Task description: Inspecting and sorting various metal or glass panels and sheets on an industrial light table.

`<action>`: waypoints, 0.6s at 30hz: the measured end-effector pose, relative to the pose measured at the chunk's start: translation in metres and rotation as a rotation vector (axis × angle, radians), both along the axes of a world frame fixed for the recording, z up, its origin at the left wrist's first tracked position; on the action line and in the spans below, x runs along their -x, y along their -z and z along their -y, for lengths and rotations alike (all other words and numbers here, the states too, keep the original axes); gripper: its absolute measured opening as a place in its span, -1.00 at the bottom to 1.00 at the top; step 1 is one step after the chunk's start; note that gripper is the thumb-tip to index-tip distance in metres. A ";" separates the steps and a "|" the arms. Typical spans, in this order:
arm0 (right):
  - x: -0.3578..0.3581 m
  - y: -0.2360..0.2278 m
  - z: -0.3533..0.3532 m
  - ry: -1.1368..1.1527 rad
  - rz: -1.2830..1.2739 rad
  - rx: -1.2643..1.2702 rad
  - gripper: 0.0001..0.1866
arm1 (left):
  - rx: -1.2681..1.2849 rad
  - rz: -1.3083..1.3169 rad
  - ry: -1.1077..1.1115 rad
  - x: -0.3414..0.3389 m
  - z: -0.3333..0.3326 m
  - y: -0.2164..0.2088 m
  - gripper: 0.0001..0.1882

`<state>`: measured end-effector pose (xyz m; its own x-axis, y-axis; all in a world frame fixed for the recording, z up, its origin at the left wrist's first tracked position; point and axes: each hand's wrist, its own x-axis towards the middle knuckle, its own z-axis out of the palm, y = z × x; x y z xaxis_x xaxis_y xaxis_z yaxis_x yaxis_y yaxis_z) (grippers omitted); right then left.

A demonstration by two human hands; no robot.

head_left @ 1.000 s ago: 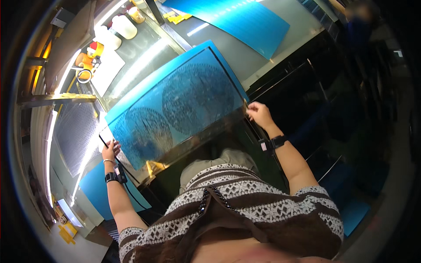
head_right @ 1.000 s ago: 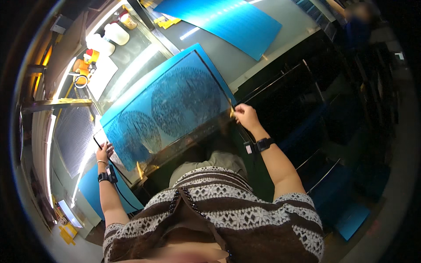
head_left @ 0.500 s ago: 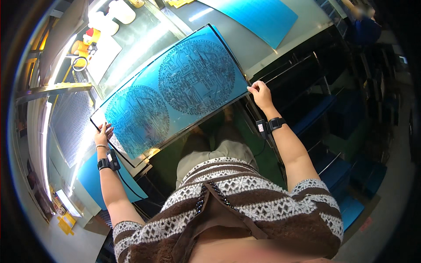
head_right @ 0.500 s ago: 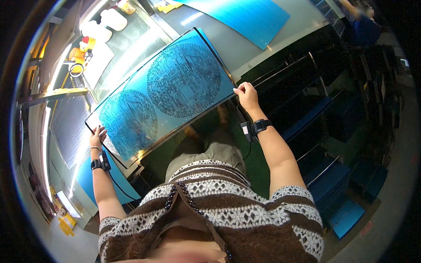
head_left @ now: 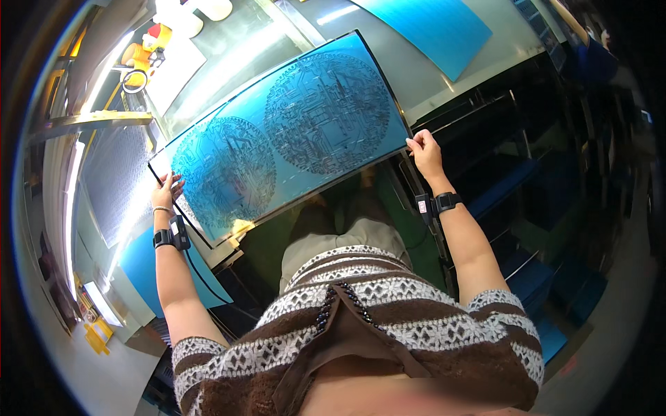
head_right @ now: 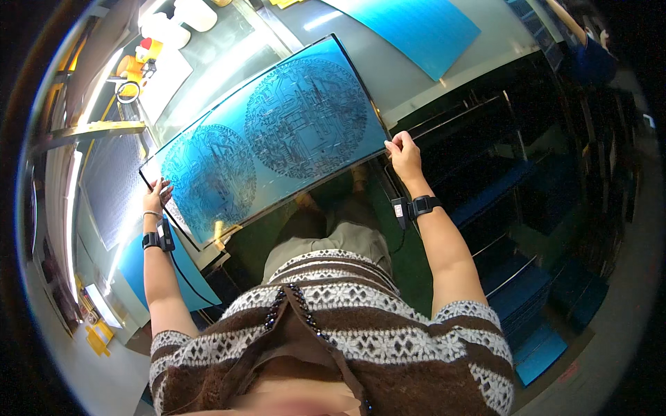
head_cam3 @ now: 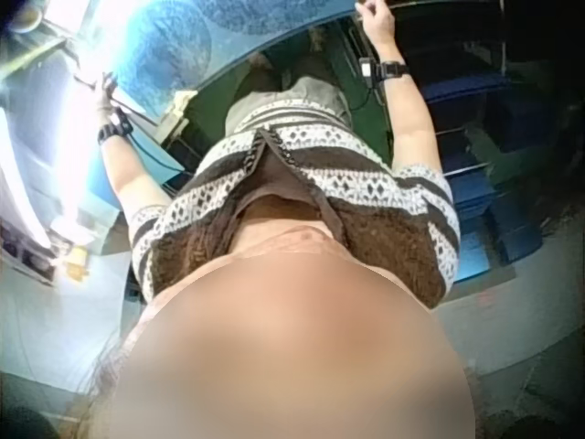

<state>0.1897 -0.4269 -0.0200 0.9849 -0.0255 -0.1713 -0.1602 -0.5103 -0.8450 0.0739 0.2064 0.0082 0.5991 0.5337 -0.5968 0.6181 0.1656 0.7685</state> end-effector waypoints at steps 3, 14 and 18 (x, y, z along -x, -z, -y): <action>0.001 -0.002 -0.002 -0.020 0.016 -0.002 -0.83 | 0.006 0.001 0.017 -0.001 -0.005 0.002 -0.80; 0.000 0.003 -0.006 -0.038 0.175 0.138 -0.83 | 0.075 -0.029 0.029 -0.005 -0.022 0.021 -0.67; 0.001 0.003 -0.012 -0.094 0.186 0.075 -0.86 | -0.136 0.041 -0.109 0.009 -0.064 0.053 -0.46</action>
